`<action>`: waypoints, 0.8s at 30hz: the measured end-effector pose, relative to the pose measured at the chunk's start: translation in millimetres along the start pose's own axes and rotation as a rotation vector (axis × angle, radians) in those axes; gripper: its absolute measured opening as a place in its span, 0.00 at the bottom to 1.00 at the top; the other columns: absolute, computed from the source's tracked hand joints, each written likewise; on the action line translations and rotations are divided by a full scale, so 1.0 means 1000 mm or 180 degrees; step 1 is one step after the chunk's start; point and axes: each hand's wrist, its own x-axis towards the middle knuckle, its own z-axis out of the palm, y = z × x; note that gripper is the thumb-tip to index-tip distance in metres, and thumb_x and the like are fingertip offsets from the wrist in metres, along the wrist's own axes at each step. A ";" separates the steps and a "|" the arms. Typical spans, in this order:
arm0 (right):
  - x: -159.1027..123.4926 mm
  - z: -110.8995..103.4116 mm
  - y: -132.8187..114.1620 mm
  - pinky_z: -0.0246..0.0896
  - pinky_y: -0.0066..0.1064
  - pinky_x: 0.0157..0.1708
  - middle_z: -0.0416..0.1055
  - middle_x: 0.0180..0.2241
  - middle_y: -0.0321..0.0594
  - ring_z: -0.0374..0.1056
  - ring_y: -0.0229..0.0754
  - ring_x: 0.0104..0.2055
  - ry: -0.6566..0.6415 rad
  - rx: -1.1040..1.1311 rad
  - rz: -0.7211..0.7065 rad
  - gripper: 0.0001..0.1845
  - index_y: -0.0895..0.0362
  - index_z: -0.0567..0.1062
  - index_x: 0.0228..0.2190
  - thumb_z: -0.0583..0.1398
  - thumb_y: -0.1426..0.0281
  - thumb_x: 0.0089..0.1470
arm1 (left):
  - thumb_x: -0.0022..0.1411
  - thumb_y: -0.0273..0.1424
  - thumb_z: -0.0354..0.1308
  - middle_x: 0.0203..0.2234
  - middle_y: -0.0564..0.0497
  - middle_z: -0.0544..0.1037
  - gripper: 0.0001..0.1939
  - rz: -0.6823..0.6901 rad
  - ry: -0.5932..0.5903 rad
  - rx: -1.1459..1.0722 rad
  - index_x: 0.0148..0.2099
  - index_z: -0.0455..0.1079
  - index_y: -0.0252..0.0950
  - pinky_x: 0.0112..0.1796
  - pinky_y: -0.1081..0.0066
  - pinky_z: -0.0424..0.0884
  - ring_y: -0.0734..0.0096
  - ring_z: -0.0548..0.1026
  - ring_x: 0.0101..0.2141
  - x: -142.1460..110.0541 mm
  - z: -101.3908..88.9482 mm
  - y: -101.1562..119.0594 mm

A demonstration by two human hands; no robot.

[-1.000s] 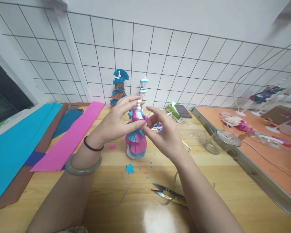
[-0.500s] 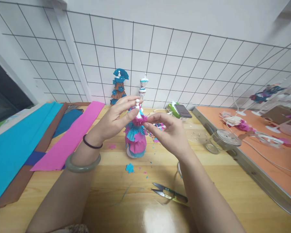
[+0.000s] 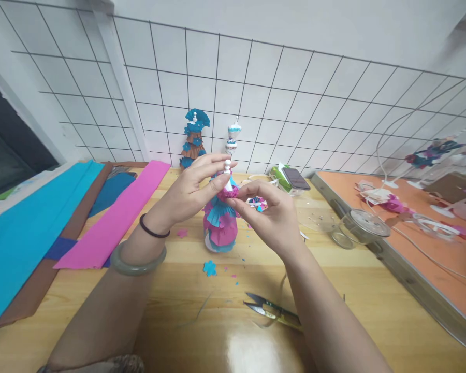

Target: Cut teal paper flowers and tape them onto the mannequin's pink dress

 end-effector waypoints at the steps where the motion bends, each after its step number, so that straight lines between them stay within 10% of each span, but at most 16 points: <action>1: 0.000 0.000 0.000 0.66 0.33 0.34 0.74 0.26 0.35 0.70 0.38 0.30 -0.0004 -0.0005 -0.0013 0.05 0.55 0.73 0.27 0.65 0.71 0.49 | 0.65 0.40 0.50 0.54 0.46 0.69 0.19 -0.0017 -0.0010 -0.0016 0.53 0.70 0.40 0.59 0.59 0.57 0.62 0.61 0.58 0.000 0.000 0.001; 24: 0.000 -0.008 -0.005 0.64 0.33 0.34 0.71 0.26 0.35 0.67 0.38 0.29 -0.0123 -0.0130 -0.0236 0.04 0.56 0.71 0.32 0.62 0.72 0.52 | 0.68 0.43 0.39 0.58 0.47 0.64 0.23 0.0063 -0.0285 0.0077 0.53 0.68 0.39 0.61 0.62 0.50 0.64 0.55 0.61 -0.002 -0.001 0.002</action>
